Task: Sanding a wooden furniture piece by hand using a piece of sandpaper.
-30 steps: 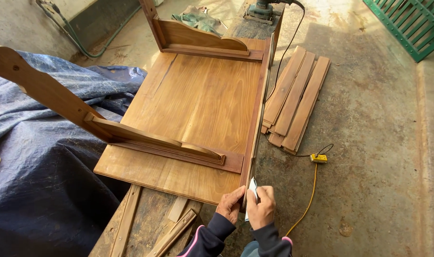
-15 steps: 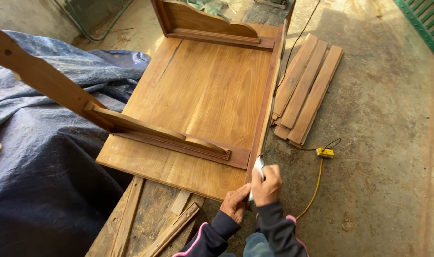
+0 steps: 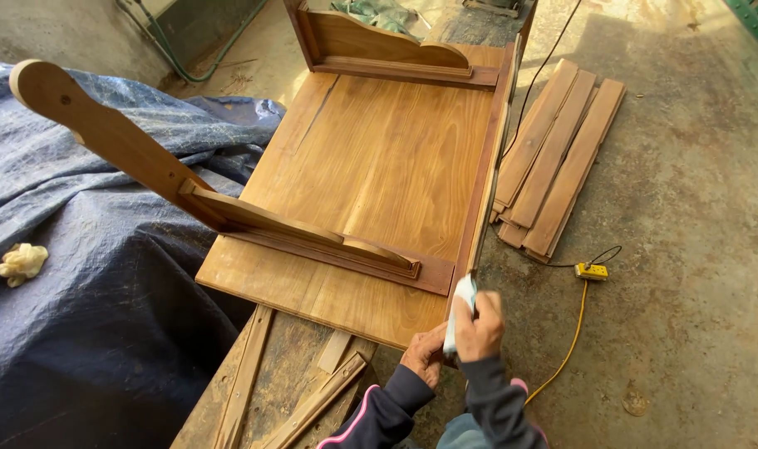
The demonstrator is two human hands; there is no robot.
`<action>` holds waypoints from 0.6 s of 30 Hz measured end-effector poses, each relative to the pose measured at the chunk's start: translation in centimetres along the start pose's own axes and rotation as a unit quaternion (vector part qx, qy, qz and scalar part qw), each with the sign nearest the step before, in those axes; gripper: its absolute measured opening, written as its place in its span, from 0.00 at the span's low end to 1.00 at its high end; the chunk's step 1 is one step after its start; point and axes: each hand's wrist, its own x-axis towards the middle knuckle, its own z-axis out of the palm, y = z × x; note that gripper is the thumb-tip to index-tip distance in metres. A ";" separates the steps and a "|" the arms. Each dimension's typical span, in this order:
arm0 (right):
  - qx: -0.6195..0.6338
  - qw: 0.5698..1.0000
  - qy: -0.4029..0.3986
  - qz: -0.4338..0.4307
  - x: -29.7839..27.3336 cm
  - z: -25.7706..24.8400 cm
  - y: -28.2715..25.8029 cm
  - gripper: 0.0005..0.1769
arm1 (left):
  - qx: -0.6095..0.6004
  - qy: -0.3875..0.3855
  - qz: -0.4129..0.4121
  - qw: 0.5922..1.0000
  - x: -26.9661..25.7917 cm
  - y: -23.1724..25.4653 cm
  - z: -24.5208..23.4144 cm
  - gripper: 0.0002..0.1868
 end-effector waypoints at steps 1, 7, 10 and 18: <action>0.021 1.000 -0.012 -0.009 -1.8 -0.7 0.4 0.14 | 0.003 0.006 0.026 1.000 0.1 -0.7 0.1 0.37; 0.178 0.965 0.002 0.195 -3.0 -3.5 1.7 0.12 | 0.009 0.015 0.061 0.998 -0.7 -1.8 0.3 0.37; 0.178 0.964 0.023 0.194 -3.2 -2.4 1.5 0.10 | 0.044 0.007 0.041 0.998 -1.3 -2.5 0.5 0.40; 0.090 0.979 0.028 0.182 1.6 1.7 6.3 0.17 | 0.085 -0.014 -0.004 0.996 -1.1 -3.0 0.2 0.41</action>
